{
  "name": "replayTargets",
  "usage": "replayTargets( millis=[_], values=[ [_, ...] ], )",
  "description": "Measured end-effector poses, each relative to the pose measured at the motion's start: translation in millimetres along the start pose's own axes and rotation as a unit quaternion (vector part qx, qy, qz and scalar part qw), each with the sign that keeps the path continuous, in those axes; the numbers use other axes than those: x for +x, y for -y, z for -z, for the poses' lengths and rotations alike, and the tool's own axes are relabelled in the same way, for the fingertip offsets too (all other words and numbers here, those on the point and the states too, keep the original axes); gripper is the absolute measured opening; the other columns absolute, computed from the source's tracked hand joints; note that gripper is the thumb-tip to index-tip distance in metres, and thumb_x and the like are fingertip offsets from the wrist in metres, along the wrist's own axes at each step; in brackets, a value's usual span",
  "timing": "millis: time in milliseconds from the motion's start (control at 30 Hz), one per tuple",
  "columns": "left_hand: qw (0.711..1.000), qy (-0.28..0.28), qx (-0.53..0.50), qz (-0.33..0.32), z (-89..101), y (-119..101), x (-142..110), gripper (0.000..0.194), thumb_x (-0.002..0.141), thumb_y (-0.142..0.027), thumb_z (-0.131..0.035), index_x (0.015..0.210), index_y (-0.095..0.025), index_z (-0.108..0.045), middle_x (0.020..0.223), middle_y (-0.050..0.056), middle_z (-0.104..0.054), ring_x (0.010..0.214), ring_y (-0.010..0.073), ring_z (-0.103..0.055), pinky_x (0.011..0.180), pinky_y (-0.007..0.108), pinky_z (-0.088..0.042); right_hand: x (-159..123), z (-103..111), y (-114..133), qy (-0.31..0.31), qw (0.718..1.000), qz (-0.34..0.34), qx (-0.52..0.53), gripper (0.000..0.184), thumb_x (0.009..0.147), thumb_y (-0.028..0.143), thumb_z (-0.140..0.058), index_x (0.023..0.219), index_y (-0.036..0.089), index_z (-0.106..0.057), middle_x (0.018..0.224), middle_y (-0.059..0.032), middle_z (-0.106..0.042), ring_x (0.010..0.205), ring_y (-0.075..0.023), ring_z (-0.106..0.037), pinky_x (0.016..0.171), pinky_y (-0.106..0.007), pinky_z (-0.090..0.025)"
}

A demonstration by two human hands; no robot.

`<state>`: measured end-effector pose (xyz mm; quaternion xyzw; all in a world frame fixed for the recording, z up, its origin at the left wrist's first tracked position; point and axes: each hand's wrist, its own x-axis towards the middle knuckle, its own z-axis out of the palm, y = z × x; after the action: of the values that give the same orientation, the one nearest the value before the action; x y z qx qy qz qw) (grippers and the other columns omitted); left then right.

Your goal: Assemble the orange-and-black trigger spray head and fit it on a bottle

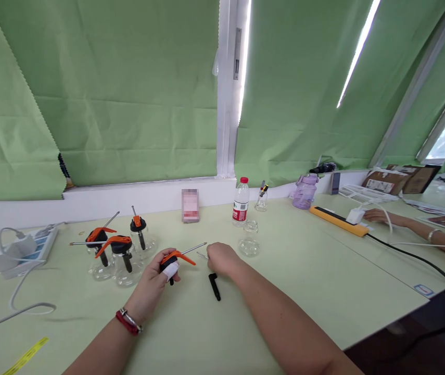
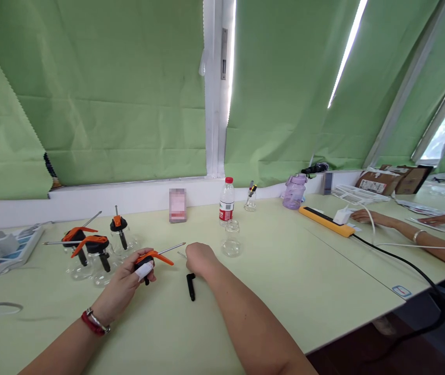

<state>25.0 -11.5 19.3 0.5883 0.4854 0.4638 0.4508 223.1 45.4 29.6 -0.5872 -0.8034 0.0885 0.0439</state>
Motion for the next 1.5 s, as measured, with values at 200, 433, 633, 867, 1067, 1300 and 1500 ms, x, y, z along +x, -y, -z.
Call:
replayTargets(
  millis=[200,433,633,867,1067,1300,1500],
  values=[
    [0.999,0.004,-0.049,0.012,-0.7,-1,-1,0.040,0.081,-0.038,-0.056,0.116,-0.021,-0.050,0.065,-0.002,-0.057,0.067,0.0160,-0.053,0.070,0.031,-0.040,2,-2,-15,-0.070,0.993,0.004,0.100,0.022,0.078,0.014,-0.046,0.092,0.017,-0.063,0.089,-0.0048,-0.065,0.074,-0.0136,-0.059,0.057,-0.020,-0.038],
    [0.994,0.076,-0.077,0.033,-8.8,-12,-10,0.042,0.078,-0.036,-0.058,0.116,-0.021,-0.052,0.071,-0.001,-0.056,0.064,0.0148,-0.055,0.071,0.032,-0.044,-9,16,-28,-0.283,0.875,0.000,0.392,0.031,0.084,0.028,-0.039,0.101,0.013,-0.060,0.085,-0.0068,-0.062,0.071,-0.0143,-0.055,0.060,-0.024,-0.044],
    [0.991,0.129,-0.039,0.023,-19.7,-19,-19,0.042,0.077,-0.034,-0.059,0.117,-0.024,-0.052,0.085,0.000,-0.057,0.064,0.0125,-0.055,0.072,0.031,-0.045,-38,24,4,-0.203,0.794,0.128,0.559,0.021,0.075,0.030,-0.058,0.089,0.016,-0.061,0.070,-0.0004,-0.056,0.063,-0.0103,-0.051,0.058,-0.022,-0.044],
    [0.986,0.163,-0.004,0.028,-24.1,-22,-22,0.049,0.075,-0.035,-0.061,0.122,-0.024,-0.052,0.094,0.004,-0.060,0.067,0.0145,-0.054,0.065,0.030,-0.046,-46,21,21,-0.187,0.772,0.124,0.595,0.016,0.072,0.028,-0.062,0.081,0.016,-0.058,0.066,0.0016,-0.055,0.061,-0.0093,-0.052,0.058,-0.022,-0.046],
    [0.978,0.206,-0.015,-0.011,-27.2,-27,-24,0.039,0.079,-0.032,-0.057,0.116,-0.023,-0.055,0.082,0.001,-0.054,0.068,0.0138,-0.049,0.067,0.030,-0.047,-47,17,24,-0.134,0.774,0.124,0.606,0.015,0.071,0.028,-0.064,0.079,0.016,-0.059,0.063,0.0024,-0.057,0.061,-0.0114,-0.059,0.057,-0.023,-0.048],
    [0.978,0.208,-0.011,-0.030,-24.8,-25,-22,0.020,0.078,-0.027,-0.057,0.097,-0.019,-0.057,0.078,-0.001,-0.053,0.066,0.0120,-0.050,0.065,0.028,-0.045,-49,3,36,-0.106,0.822,0.158,0.537,0.009,0.076,0.025,-0.060,0.077,0.017,-0.064,0.073,-0.0017,-0.064,0.063,-0.0125,-0.060,0.059,-0.025,-0.049],
    [0.983,0.181,-0.013,-0.042,-23.0,-23,-20,0.019,0.079,-0.025,-0.058,0.096,-0.018,-0.056,0.083,-0.001,-0.055,0.064,0.0105,-0.052,0.063,0.026,-0.044,-53,7,39,-0.168,0.873,0.226,0.398,0.015,0.080,0.020,-0.056,0.083,0.020,-0.070,0.085,-0.0039,-0.065,0.076,-0.0143,-0.058,0.069,-0.028,-0.047]
  ],
)
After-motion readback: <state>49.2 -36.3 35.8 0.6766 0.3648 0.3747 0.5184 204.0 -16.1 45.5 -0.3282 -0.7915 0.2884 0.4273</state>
